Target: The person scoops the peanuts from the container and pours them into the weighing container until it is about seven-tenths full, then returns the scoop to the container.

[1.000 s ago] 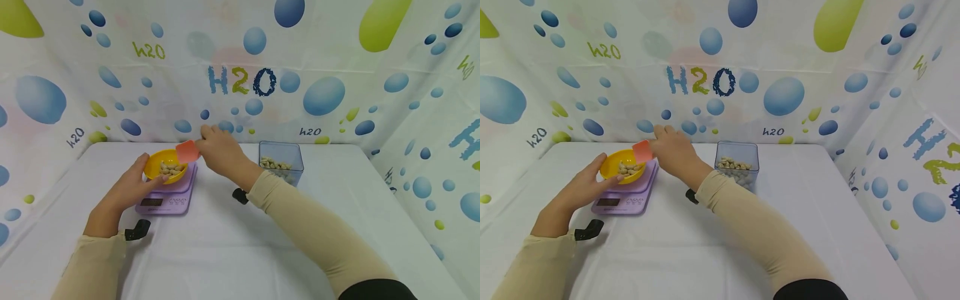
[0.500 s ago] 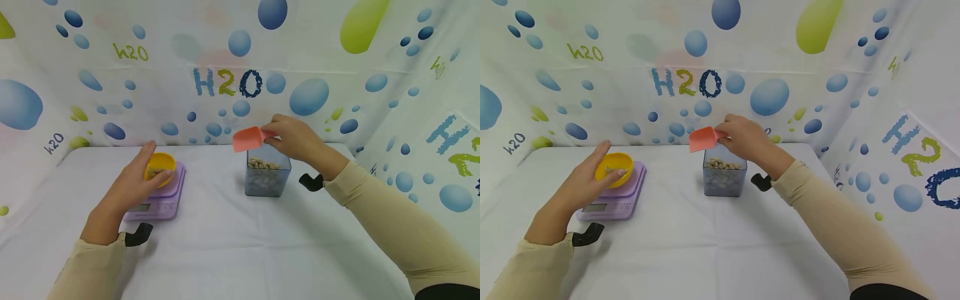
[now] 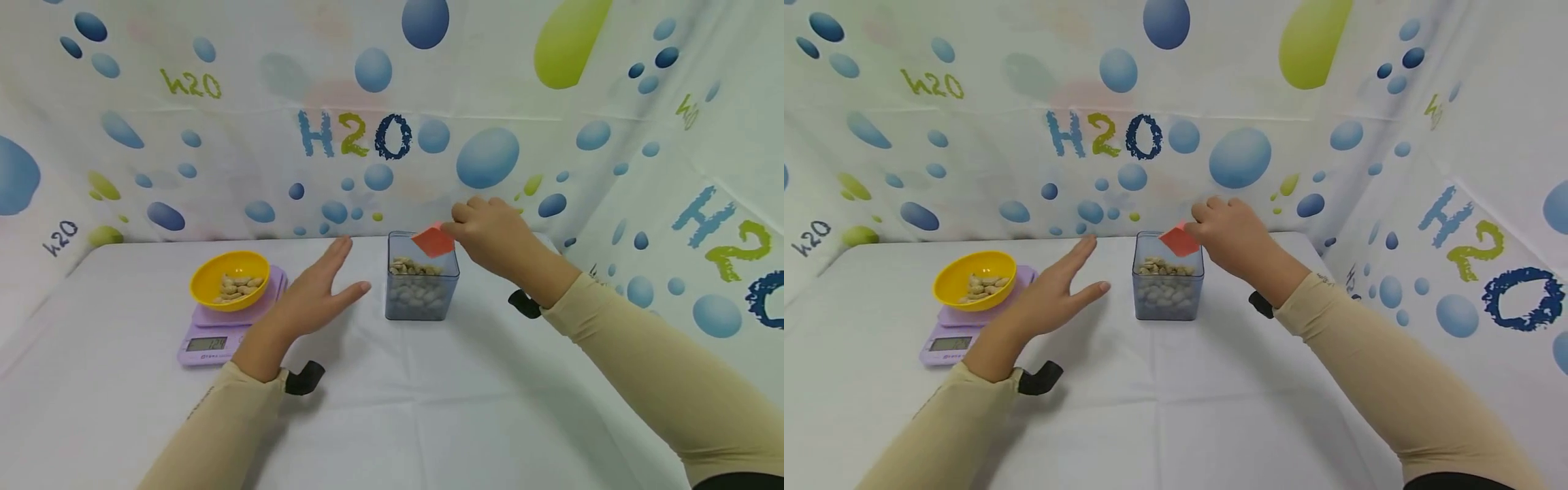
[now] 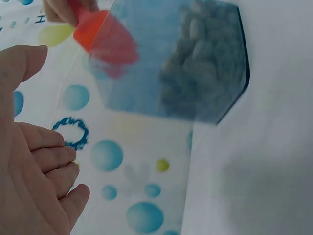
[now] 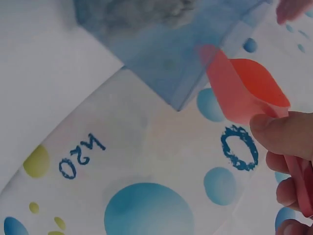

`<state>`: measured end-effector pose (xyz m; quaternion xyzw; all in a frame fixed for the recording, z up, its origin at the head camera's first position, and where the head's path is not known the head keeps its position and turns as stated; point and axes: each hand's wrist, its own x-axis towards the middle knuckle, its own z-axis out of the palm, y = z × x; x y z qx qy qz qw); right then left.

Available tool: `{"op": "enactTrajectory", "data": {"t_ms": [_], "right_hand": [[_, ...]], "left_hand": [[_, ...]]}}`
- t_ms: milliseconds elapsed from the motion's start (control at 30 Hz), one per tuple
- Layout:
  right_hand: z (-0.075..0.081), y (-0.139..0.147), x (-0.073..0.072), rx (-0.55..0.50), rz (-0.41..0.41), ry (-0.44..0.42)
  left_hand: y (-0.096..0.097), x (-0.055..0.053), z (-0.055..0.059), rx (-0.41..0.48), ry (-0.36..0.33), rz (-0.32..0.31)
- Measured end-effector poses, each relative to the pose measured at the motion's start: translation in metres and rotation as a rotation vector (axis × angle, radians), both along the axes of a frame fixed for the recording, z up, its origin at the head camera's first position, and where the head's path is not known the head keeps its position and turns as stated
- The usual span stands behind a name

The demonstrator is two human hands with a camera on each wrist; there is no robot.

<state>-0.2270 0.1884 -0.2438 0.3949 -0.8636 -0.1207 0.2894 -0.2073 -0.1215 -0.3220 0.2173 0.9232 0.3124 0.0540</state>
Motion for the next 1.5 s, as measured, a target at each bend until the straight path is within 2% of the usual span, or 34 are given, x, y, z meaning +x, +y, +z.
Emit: {"op": "enactTrajectory", "data": {"t_ms": [67,233,433,600,767,1033,1133,1300,1400,1500], "right_hand": [[-0.004,-0.001,-0.001,0.069,-0.009,0.039],[-0.016,-0.005,-0.007,0.168,-0.036,0.053],[-0.022,-0.013,-0.012,0.233,-0.065,0.026],[-0.026,-0.020,-0.016,0.240,-0.080,-0.056],[-0.030,-0.021,-0.025,0.138,-0.058,-0.166],[-0.020,-0.016,-0.028,0.037,-0.040,-0.328],[-0.013,-0.011,-0.026,0.000,-0.073,-0.316],[-0.020,-0.014,-0.026,0.137,-0.114,-0.242],[-0.028,-0.018,-0.029,0.157,-0.104,-0.266],[-0.031,-0.021,-0.030,0.098,-0.112,-0.328]], "left_hand": [[0.015,-0.003,-0.004,0.031,0.003,-0.017],[0.046,-0.011,-0.011,0.106,0.040,-0.042],[0.063,-0.019,-0.025,0.130,0.074,-0.061],[0.064,-0.020,-0.030,0.163,0.083,-0.064],[0.064,-0.020,-0.028,0.205,0.087,-0.085],[0.062,-0.020,-0.028,0.192,0.068,-0.084],[0.063,-0.019,-0.026,0.189,0.073,-0.089],[0.062,-0.019,-0.026,0.188,0.053,-0.094],[0.062,-0.019,-0.026,0.190,0.039,-0.103],[0.061,-0.018,-0.026,0.193,0.034,-0.102]]}}
